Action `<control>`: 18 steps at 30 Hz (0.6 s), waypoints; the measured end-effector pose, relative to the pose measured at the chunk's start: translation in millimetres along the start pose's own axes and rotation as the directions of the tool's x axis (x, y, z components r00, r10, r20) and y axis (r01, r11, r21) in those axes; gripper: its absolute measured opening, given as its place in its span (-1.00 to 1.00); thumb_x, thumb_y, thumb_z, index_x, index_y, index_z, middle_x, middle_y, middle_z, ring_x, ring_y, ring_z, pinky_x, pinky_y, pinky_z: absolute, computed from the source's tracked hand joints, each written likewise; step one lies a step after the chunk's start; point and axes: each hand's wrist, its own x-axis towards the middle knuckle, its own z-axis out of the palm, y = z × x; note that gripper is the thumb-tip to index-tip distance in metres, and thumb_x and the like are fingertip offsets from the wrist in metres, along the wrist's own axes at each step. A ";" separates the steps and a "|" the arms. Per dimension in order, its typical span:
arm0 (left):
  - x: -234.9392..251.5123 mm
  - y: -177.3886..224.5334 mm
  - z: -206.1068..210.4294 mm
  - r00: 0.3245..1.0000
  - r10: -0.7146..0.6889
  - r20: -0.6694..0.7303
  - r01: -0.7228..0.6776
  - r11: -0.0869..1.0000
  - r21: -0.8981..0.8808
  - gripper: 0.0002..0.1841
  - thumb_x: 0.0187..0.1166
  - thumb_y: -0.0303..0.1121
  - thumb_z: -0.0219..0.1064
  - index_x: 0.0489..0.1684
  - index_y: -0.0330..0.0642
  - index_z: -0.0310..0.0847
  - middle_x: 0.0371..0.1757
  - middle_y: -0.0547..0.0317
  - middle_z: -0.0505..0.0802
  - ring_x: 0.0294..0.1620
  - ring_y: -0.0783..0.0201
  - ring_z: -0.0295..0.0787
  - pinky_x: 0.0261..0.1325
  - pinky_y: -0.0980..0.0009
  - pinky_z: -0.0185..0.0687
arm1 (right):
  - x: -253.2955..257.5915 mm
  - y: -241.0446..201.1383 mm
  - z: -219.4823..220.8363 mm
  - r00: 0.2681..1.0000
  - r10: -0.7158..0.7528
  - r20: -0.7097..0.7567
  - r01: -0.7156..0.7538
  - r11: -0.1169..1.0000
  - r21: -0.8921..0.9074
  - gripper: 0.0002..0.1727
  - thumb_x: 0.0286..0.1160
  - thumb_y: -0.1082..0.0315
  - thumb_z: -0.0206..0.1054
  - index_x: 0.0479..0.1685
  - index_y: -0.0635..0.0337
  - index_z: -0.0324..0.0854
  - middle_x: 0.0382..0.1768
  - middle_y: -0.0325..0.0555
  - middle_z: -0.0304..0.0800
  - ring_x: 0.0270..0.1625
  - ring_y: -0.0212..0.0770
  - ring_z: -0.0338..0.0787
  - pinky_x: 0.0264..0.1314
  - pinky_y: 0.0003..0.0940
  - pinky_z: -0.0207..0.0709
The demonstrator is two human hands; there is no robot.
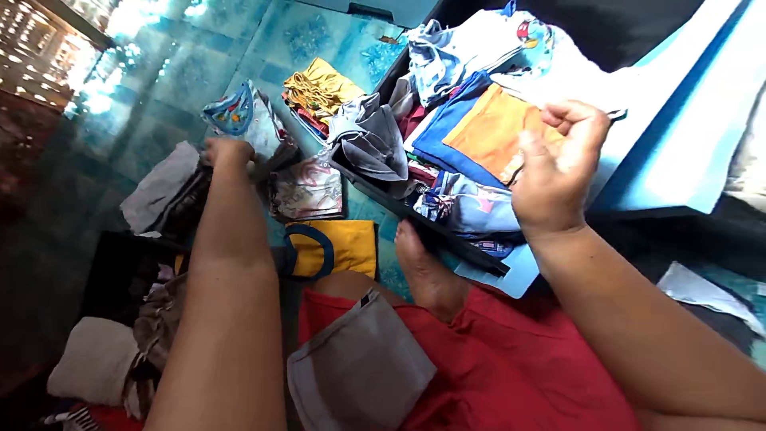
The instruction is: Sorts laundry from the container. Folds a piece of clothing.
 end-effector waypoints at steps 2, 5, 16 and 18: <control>-13.5 9.3 -18.6 0.944 0.260 -0.202 -0.280 0.957 -0.076 0.12 0.26 -0.25 0.51 0.93 -0.18 -0.18 0.85 -0.44 0.02 0.82 -0.44 -0.05 0.65 -0.49 0.01 | 2.9 4.1 -1.9 0.988 0.037 -0.153 -0.006 0.980 0.198 -0.64 0.85 0.29 -0.15 0.40 0.32 0.29 0.27 -0.09 0.51 0.37 -0.29 0.58 0.43 -0.27 0.53; -3.3 22.7 -18.8 0.755 0.613 -0.231 -0.628 0.778 0.011 -0.15 0.58 -0.03 0.20 0.95 0.13 -0.08 0.94 -0.17 -0.20 0.92 -0.31 -0.47 0.65 -0.62 -0.49 | 3.1 3.7 -4.6 0.960 0.113 -0.258 -0.024 0.945 0.325 -0.54 0.92 0.14 -0.35 0.42 0.20 0.32 0.25 -0.19 0.53 0.42 -0.27 0.59 0.46 -0.18 0.54; -29.4 74.2 -38.4 0.682 0.730 -0.034 -0.731 0.682 -0.013 -0.18 0.59 -0.14 0.36 0.83 -0.32 0.10 0.82 -0.64 -0.09 0.79 -0.71 -0.29 0.59 -0.70 -0.27 | -12.5 -9.1 3.5 0.826 -0.178 0.536 0.254 0.964 -0.072 -0.70 0.58 0.32 0.27 -0.41 0.37 0.74 -0.31 0.07 0.79 -0.12 -0.07 0.82 0.00 -0.10 0.70; -99.9 106.5 -54.7 0.500 0.859 -0.112 -0.864 0.488 -0.122 -0.28 0.57 -0.30 0.34 0.70 -0.49 0.22 0.72 -0.64 0.20 0.74 -0.53 0.09 0.70 -0.36 0.07 | -17.1 -9.3 14.2 0.632 -0.334 0.700 0.436 0.899 0.035 -0.66 0.48 0.22 0.35 -0.67 0.17 0.64 -0.57 -0.12 0.66 -0.38 -0.15 0.76 -0.34 -0.15 0.61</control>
